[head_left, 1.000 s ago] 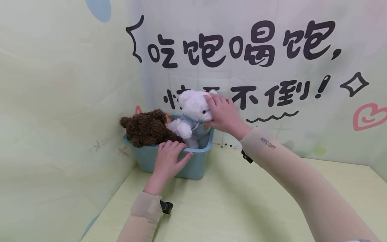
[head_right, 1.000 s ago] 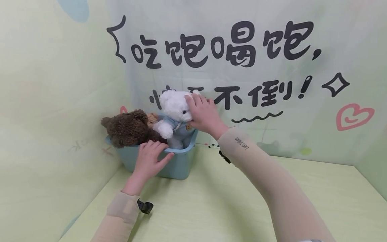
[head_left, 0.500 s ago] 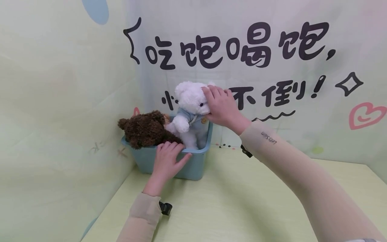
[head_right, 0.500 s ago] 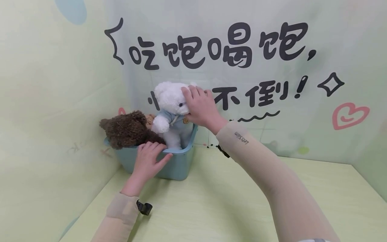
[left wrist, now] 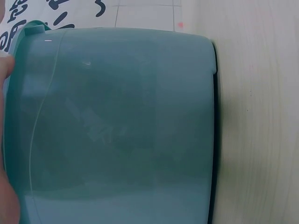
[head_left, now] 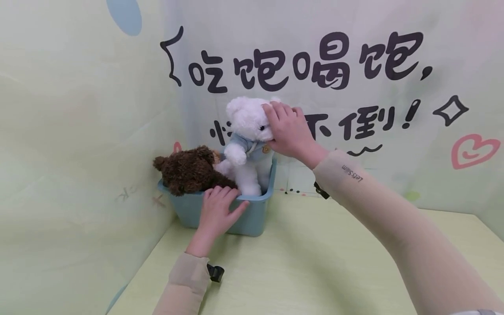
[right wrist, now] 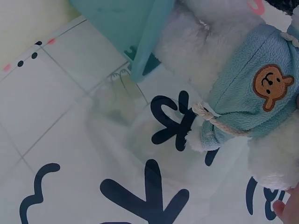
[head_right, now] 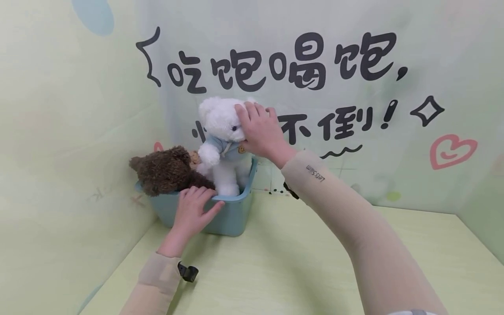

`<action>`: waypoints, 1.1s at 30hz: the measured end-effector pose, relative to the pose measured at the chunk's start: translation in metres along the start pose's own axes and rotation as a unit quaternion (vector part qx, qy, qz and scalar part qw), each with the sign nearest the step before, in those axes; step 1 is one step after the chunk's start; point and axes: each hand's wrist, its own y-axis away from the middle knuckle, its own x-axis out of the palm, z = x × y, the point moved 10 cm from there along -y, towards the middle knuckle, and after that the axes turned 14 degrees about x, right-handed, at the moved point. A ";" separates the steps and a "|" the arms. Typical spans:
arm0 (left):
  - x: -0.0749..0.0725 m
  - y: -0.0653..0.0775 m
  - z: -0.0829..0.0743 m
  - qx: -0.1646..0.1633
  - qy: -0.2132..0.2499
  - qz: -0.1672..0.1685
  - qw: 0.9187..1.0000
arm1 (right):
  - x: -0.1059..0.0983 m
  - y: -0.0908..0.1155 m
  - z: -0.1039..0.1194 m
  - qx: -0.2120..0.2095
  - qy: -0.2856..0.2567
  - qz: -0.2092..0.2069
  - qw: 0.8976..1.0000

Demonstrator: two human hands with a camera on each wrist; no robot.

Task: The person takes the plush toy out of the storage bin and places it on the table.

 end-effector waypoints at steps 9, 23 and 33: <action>0.000 0.002 0.000 -0.005 0.003 0.007 1.000 | -0.010 -0.009 -0.004 0.013 -0.004 0.008 1.000; 0.002 0.000 -0.001 -0.005 0.010 0.004 1.000 | -0.030 -0.026 -0.008 0.016 0.025 -0.019 0.999; 0.003 0.001 0.000 -0.006 0.012 0.001 1.000 | -0.045 -0.040 -0.016 0.030 0.036 -0.015 0.999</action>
